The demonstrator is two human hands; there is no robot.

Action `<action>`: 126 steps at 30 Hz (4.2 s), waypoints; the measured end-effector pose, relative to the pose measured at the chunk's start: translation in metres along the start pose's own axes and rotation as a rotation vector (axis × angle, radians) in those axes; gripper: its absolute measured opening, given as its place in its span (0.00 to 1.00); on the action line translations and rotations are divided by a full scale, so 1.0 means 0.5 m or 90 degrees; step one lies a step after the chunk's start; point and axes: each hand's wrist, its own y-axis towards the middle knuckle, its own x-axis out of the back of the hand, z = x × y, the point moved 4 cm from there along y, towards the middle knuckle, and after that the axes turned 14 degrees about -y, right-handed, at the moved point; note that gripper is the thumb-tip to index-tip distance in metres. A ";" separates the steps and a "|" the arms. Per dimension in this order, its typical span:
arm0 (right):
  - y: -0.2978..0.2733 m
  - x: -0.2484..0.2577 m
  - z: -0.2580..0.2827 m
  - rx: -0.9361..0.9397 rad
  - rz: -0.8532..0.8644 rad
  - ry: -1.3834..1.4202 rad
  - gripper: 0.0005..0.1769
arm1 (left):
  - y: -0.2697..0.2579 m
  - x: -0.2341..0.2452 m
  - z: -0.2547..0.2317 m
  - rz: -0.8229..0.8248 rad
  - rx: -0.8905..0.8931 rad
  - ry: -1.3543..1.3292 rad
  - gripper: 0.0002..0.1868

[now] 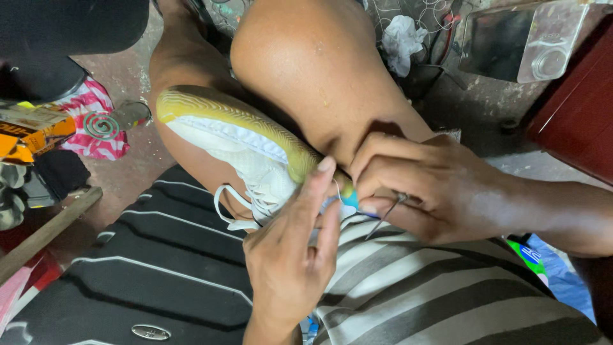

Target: The person sits on the floor and sews the sole of a white sneaker using a needle and thread. They repeatedly push the needle through the shoe's material and pull the thread tight to secure the sole.

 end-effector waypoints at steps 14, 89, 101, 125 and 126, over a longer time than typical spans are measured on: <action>0.062 0.005 0.040 0.176 -0.107 -0.193 0.08 | -0.022 -0.014 0.027 -0.004 0.075 -0.041 0.48; 0.031 -0.023 0.013 -0.148 0.105 -0.336 0.51 | -0.169 -0.033 0.164 -0.258 0.107 -0.047 0.10; 0.036 -0.004 0.019 0.004 -0.044 -0.188 0.08 | -0.213 -0.056 0.177 -0.482 0.127 -0.257 0.06; 0.078 -0.092 0.033 0.121 -0.163 0.032 0.07 | -0.174 -0.024 0.152 -0.253 0.188 -0.084 0.08; 0.080 -0.097 0.032 0.129 -0.184 0.020 0.06 | -0.180 -0.028 0.161 -0.264 0.211 -0.100 0.10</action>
